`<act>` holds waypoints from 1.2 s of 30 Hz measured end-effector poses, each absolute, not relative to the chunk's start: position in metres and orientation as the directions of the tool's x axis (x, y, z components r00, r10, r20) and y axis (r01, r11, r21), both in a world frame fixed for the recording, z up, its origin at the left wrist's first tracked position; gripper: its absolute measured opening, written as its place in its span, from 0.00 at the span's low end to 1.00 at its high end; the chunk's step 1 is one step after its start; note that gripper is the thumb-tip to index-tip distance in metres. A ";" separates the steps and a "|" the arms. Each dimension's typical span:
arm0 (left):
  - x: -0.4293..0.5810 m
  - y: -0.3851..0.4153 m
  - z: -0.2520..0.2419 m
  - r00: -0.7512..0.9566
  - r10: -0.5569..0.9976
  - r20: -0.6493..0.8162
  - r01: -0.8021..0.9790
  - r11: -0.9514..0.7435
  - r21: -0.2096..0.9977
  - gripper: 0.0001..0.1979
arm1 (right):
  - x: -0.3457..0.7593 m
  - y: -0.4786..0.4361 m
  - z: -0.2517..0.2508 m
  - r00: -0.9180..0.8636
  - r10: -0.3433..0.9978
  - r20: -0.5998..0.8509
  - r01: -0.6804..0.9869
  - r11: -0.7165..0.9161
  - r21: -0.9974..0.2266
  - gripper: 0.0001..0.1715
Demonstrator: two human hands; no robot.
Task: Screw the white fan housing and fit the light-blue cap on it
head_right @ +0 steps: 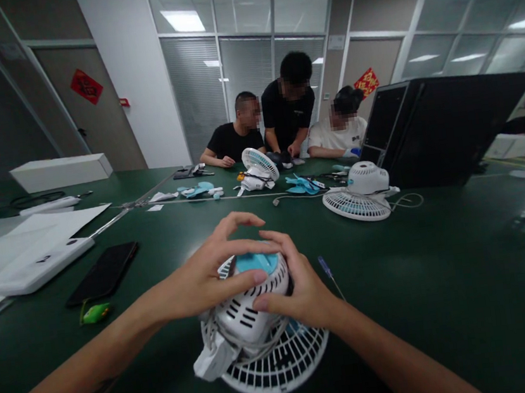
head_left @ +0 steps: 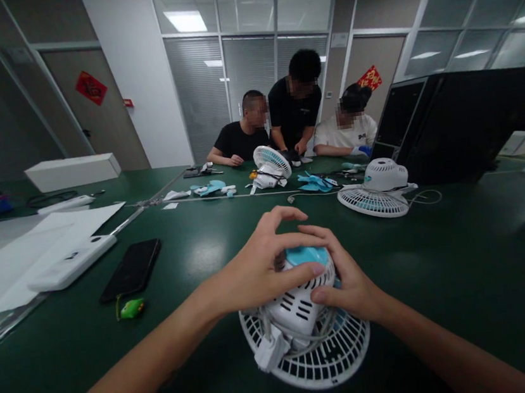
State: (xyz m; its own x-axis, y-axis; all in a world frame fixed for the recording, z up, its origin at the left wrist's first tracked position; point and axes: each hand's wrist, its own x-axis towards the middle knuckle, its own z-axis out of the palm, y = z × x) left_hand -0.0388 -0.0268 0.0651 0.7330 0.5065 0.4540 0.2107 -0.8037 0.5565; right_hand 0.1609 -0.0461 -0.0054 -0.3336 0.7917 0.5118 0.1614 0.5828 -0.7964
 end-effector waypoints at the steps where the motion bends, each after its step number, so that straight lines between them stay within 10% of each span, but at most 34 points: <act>1: -0.039 -0.027 0.065 0.728 0.518 0.449 0.241 -0.807 0.539 0.18 | 0.161 -0.047 -0.005 -0.333 0.796 0.505 0.150 0.574 -0.805 0.48; 23: -0.050 -0.014 0.068 0.824 0.378 0.421 0.052 -0.791 0.609 0.24 | 0.159 -0.049 -0.003 -0.342 0.784 0.518 0.095 0.577 -0.811 0.47; 36: -0.046 0.026 0.024 0.581 0.723 0.374 0.057 -0.495 0.867 0.18 | 0.161 -0.050 -0.006 -0.359 0.754 0.549 0.224 0.641 -0.734 0.50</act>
State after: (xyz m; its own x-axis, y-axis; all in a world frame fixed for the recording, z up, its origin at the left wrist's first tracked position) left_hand -0.0456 0.0260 0.0241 0.5813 0.7226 0.3740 0.0574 -0.4949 0.8671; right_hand 0.1611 -0.0497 -0.0062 -0.3593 0.7545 0.5493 0.2243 0.6411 -0.7339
